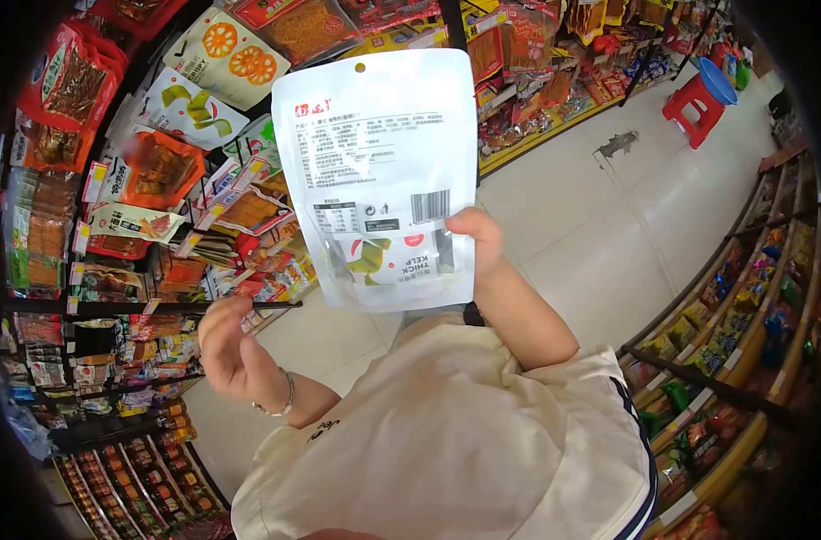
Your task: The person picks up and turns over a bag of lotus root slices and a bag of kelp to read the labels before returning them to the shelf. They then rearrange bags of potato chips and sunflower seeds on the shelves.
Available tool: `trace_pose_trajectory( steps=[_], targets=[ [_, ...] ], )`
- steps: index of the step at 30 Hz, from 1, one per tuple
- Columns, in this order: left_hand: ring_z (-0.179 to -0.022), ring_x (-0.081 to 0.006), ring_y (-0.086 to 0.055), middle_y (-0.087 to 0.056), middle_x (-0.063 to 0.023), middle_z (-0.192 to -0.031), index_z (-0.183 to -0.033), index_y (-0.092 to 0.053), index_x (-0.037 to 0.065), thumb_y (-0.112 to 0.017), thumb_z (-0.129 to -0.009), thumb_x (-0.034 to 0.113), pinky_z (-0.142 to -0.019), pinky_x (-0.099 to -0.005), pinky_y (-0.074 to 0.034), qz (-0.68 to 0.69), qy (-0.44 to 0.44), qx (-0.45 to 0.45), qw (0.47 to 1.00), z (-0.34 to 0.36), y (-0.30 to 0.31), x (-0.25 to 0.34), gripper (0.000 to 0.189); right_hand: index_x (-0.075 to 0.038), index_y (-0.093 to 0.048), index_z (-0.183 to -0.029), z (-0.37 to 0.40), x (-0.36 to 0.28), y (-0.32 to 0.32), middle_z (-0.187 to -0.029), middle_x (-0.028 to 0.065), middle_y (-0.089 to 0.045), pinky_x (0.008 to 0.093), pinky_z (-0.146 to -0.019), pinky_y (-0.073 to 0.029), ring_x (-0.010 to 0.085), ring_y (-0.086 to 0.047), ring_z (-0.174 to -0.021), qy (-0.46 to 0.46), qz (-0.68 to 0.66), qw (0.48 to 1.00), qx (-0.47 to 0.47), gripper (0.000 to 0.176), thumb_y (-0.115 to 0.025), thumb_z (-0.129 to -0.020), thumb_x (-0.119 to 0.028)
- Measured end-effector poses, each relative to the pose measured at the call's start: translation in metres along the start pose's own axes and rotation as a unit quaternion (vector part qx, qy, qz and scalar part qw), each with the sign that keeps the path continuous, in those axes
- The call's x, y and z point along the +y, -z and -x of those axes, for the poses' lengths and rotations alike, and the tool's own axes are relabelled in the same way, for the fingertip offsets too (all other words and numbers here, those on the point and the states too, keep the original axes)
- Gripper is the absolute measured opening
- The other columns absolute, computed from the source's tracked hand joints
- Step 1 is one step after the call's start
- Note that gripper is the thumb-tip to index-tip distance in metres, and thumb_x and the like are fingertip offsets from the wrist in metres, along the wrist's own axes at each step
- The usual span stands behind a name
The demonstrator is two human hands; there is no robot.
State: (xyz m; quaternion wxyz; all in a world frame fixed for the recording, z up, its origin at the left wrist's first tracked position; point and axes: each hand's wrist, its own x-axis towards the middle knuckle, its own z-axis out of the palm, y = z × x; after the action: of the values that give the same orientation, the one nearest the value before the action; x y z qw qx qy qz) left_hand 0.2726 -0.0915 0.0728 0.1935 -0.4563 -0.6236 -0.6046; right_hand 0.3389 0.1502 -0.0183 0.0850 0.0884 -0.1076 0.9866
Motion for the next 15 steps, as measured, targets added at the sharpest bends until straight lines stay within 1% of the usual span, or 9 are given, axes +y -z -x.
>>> trace_pose_trajectory(
  steps=[1,3,4,6,7,9,11,13,15],
  targets=[
    [-0.1,-0.0373,-0.055,-0.057,-0.0171,-0.1,-0.094,-0.06,-0.002,-0.07,-0.07,0.013,-0.085,-0.0426,-0.044,-0.118,0.031,0.029,0.992,-0.003,0.001,-0.002,0.03,0.007,-0.037,-0.127,0.001,-0.001,-0.001,-0.121,0.0231,-0.05,0.0451,-0.092,-0.043,0.0348,-0.053,-0.108,0.005,0.004,1.0,-0.01,0.063,-0.052,-0.072,-0.019],
    [-0.115,-0.0404,-0.045,-0.044,-0.0221,-0.124,-0.105,-0.06,0.003,-0.074,-0.069,0.02,-0.093,-0.0467,-0.039,-0.161,0.058,-0.01,0.985,-0.009,-0.014,-0.005,0.042,0.007,-0.036,-0.128,0.005,-0.003,-0.005,-0.122,0.0236,-0.05,0.0455,-0.092,-0.043,0.0353,-0.053,-0.108,0.016,-0.01,1.0,-0.024,0.064,-0.052,-0.072,-0.018],
    [-0.115,-0.0404,-0.045,-0.044,-0.0221,-0.124,-0.105,-0.06,0.003,-0.074,-0.069,0.02,-0.093,-0.0467,-0.039,-0.161,0.057,-0.009,0.985,-0.012,-0.026,-0.008,0.042,0.007,-0.035,-0.129,0.007,-0.004,-0.004,-0.123,0.0236,-0.049,0.0455,-0.093,-0.042,0.0355,-0.052,-0.109,0.021,-0.021,0.999,-0.042,0.064,-0.053,-0.072,-0.018],
    [-0.129,-0.0436,-0.024,-0.016,-0.0242,-0.142,-0.116,-0.058,0.011,-0.079,-0.064,0.03,-0.1,-0.0502,-0.029,-0.054,0.054,-0.028,0.997,-0.015,-0.047,-0.014,0.059,0.008,-0.034,-0.129,0.012,-0.008,-0.005,-0.124,0.0237,-0.048,0.0456,-0.094,-0.042,0.0359,-0.051,-0.111,0.021,-0.035,0.997,-0.063,0.066,-0.054,-0.072,-0.017],
    [-0.129,-0.0436,-0.024,-0.016,-0.0242,-0.142,-0.116,-0.058,0.011,-0.079,-0.064,0.03,-0.1,-0.0502,-0.029,-0.055,0.052,-0.025,0.997,-0.017,-0.049,-0.012,0.059,0.008,-0.034,-0.129,0.015,-0.009,-0.006,-0.124,0.0237,-0.048,0.0456,-0.094,-0.042,0.0359,-0.051,-0.111,0.019,-0.033,0.997,-0.065,0.066,-0.054,-0.072,-0.017],
    [-0.134,-0.0452,-0.007,0.004,-0.0248,-0.145,-0.124,-0.052,0.016,-0.081,-0.057,0.039,-0.104,-0.0517,-0.021,-0.13,0.039,-0.184,0.974,-0.019,-0.049,-0.008,0.076,0.008,-0.034,-0.13,0.019,-0.01,-0.005,-0.125,0.0239,-0.048,0.046,-0.094,-0.041,0.036,-0.051,-0.111,0.019,-0.032,0.998,-0.049,0.066,-0.055,-0.072,-0.017],
    [-0.133,-0.047,-0.007,0.004,-0.0275,-0.145,-0.127,-0.049,0.017,-0.082,-0.057,0.035,-0.105,-0.0521,-0.017,-0.126,0.047,-0.195,0.972,-0.017,-0.053,-0.005,0.08,0.008,-0.034,-0.13,0.02,-0.012,-0.009,-0.125,0.0242,-0.048,0.046,-0.095,-0.041,0.0361,-0.05,-0.112,0.027,-0.025,0.998,-0.056,0.066,-0.056,-0.072,-0.016],
    [-0.133,-0.0435,-0.011,-0.002,-0.0247,-0.146,-0.137,-0.034,0.019,-0.081,-0.058,0.039,-0.105,-0.0525,-0.016,-0.236,-0.032,-0.249,0.939,-0.02,-0.055,-0.009,0.094,0.008,-0.033,-0.13,0.02,-0.014,-0.014,-0.125,0.0246,-0.047,0.0459,-0.094,-0.041,0.0363,-0.05,-0.112,0.026,-0.045,0.996,-0.074,0.067,-0.058,-0.072,-0.015],
    [-0.134,-0.0427,-0.01,-0.001,-0.0245,-0.146,-0.137,-0.033,0.019,-0.081,-0.058,0.038,-0.106,-0.051,-0.016,-0.192,-0.045,-0.226,0.954,-0.021,-0.061,-0.013,0.094,0.008,-0.033,-0.13,0.021,-0.016,-0.015,-0.125,0.0248,-0.047,0.046,-0.094,-0.041,0.0363,-0.05,-0.112,0.022,-0.05,0.996,-0.077,0.068,-0.058,-0.072,-0.014]
  ],
)
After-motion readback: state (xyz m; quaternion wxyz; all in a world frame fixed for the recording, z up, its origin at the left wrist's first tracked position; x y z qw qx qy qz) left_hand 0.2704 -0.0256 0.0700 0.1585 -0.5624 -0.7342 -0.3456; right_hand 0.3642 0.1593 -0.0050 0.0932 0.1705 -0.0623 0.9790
